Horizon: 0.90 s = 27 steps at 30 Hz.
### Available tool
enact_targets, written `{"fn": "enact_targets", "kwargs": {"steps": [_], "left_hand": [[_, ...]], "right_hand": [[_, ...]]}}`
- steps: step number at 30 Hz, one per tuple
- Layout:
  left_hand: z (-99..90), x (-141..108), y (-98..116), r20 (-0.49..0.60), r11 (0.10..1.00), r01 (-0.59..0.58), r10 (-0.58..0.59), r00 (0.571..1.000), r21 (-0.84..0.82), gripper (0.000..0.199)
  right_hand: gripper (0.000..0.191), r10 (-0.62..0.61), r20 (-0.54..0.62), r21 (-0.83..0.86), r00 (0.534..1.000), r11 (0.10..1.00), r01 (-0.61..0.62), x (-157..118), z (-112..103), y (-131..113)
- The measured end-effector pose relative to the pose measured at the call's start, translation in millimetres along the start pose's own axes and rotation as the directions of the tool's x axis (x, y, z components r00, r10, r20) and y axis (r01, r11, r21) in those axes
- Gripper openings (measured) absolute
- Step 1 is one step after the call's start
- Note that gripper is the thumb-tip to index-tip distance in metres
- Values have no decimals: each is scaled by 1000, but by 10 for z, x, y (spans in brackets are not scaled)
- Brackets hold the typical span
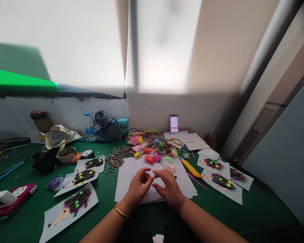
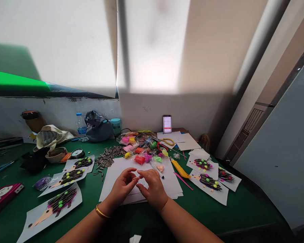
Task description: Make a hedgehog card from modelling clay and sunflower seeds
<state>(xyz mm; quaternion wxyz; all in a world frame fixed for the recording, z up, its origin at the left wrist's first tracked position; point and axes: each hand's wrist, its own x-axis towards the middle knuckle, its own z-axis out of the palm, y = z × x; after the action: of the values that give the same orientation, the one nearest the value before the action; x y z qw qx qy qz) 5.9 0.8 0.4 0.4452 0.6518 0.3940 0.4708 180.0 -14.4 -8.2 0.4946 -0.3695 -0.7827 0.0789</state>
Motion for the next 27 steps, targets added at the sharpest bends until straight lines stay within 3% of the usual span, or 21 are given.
{"fn": "enact_targets", "kwargs": {"steps": [5, 12, 17, 27], "left_hand": [[20, -27, 46, 85, 995, 48, -40, 996, -92, 55], [7, -11, -13, 100, 993, 73, -64, 993, -91, 61], [1, 7, -20, 111, 979, 120, -103, 988, -164, 59], [-19, 17, -38, 97, 978, 139, -125, 987, -157, 54]], "right_hand": [[25, -24, 69, 31, 997, 999, 22, 19, 5, -30], [20, -11, 46, -8, 999, 1000, 11, 8, 17, -7], [30, -6, 41, -31, 999, 999, 7, 1, 23, 5], [17, -11, 21, -34, 1000, 999, 12, 13, 19, -6]]}}
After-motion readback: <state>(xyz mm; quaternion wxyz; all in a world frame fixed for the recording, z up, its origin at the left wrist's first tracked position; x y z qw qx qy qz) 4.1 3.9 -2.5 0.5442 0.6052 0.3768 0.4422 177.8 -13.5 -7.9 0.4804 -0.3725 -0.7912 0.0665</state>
